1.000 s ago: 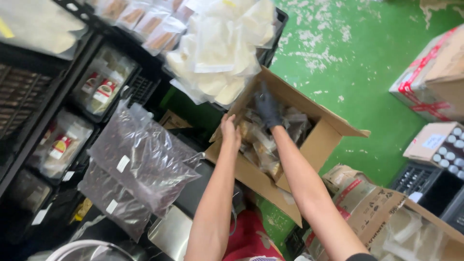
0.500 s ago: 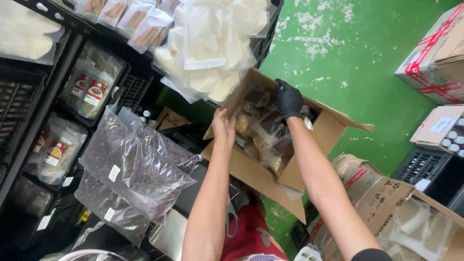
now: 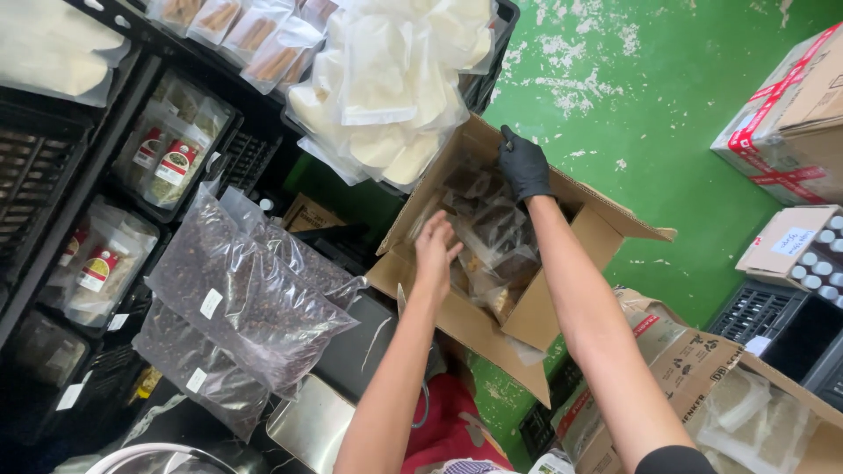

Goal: Scooping cloves into small plastic bags, weighing them on a digital scale, and packing the bags into a cardboard box.

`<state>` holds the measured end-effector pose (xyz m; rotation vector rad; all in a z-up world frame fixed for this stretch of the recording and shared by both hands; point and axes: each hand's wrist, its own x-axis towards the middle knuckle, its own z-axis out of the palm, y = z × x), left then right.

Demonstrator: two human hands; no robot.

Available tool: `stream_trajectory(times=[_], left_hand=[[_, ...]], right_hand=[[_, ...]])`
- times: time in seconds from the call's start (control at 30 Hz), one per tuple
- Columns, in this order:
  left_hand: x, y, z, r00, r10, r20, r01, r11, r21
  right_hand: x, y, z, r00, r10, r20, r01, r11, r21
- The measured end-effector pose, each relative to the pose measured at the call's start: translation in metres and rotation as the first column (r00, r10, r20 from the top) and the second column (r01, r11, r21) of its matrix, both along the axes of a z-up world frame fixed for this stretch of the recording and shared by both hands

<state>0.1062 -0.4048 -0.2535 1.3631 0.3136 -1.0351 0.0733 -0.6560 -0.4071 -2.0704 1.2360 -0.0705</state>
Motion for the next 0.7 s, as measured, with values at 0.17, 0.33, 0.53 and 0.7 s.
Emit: stream_trajectory(times=[0.17,0.33,0.53,0.7], left_hand=[[-0.059,0.045,0.071,0.959,-0.192,0.208,0.206,0.978,-0.046],[-0.118,0.157,0.129,0.827,-0.453,0.334,0.505,0.859,-0.085],[-0.135,0.248,0.149,0.736,-0.637,0.227,0.630,0.768,0.114],[-0.141,0.269,0.154,0.708,-0.666,0.233,0.647,0.745,0.165]], right_hand=[[0.011,0.003,0.015,0.996,-0.069,0.057,0.068,0.997,0.022],[-0.058,0.092,0.157,0.877,-0.309,0.368,0.267,0.950,0.162],[-0.187,0.202,0.137,0.915,-0.368,0.166,0.341,0.924,0.173],[-0.246,0.268,0.121,0.973,-0.114,-0.200,0.176,0.928,0.329]])
